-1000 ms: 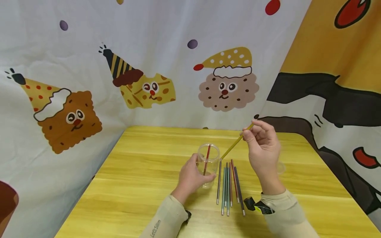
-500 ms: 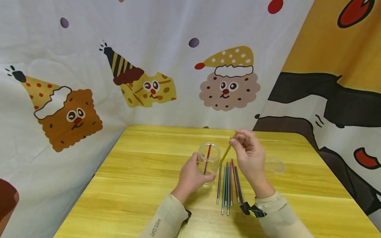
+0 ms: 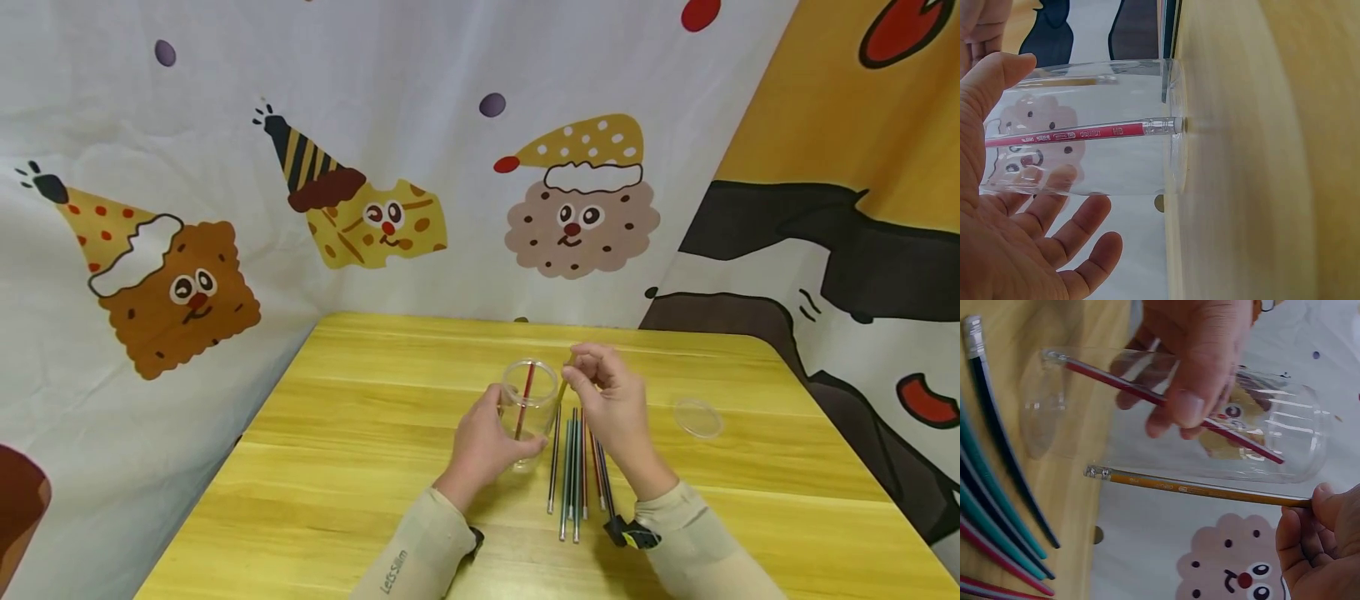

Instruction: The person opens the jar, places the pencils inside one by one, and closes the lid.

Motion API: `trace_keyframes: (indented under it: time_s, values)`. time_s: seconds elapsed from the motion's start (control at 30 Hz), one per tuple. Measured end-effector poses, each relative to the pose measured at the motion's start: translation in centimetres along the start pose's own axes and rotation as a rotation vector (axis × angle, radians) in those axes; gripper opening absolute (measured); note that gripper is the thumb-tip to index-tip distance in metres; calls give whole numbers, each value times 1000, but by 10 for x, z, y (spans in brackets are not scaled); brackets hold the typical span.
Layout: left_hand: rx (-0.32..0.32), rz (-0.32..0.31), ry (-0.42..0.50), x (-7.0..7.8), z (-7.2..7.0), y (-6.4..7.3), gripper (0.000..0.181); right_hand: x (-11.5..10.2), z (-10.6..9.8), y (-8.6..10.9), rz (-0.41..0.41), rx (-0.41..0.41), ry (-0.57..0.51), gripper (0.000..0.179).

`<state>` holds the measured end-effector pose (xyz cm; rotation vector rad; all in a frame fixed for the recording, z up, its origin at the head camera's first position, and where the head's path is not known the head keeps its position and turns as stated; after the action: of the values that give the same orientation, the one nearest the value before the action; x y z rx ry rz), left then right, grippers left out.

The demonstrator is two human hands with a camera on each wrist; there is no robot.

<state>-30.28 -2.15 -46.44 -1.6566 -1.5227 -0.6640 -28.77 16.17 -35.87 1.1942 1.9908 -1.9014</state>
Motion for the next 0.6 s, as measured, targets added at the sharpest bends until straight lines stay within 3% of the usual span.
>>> trace_keyframes:
  time_s: [0.43,0.5,0.6]
  values:
    - [-5,-3,-7,1,-2,1,76,17,8,13,62,-65,69,27]
    - [-6,-6,-3,1,-2,1,76,15,5,10,59,-43,70,28]
    - [-4,-14,-2,1,-2,1,76,-3,-7,-4,-22,49,30,31]
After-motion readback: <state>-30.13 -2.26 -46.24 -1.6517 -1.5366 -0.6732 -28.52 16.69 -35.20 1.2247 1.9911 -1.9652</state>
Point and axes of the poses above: each hand's wrist, its own y-axis away from the middle knuckle, its own z-axis out of the palm, x = y × z, the point moved 8 cm from there along -y, towards the middle knuckle, and after that the axes turned 9 degrees about x, right-handed, at the moved point
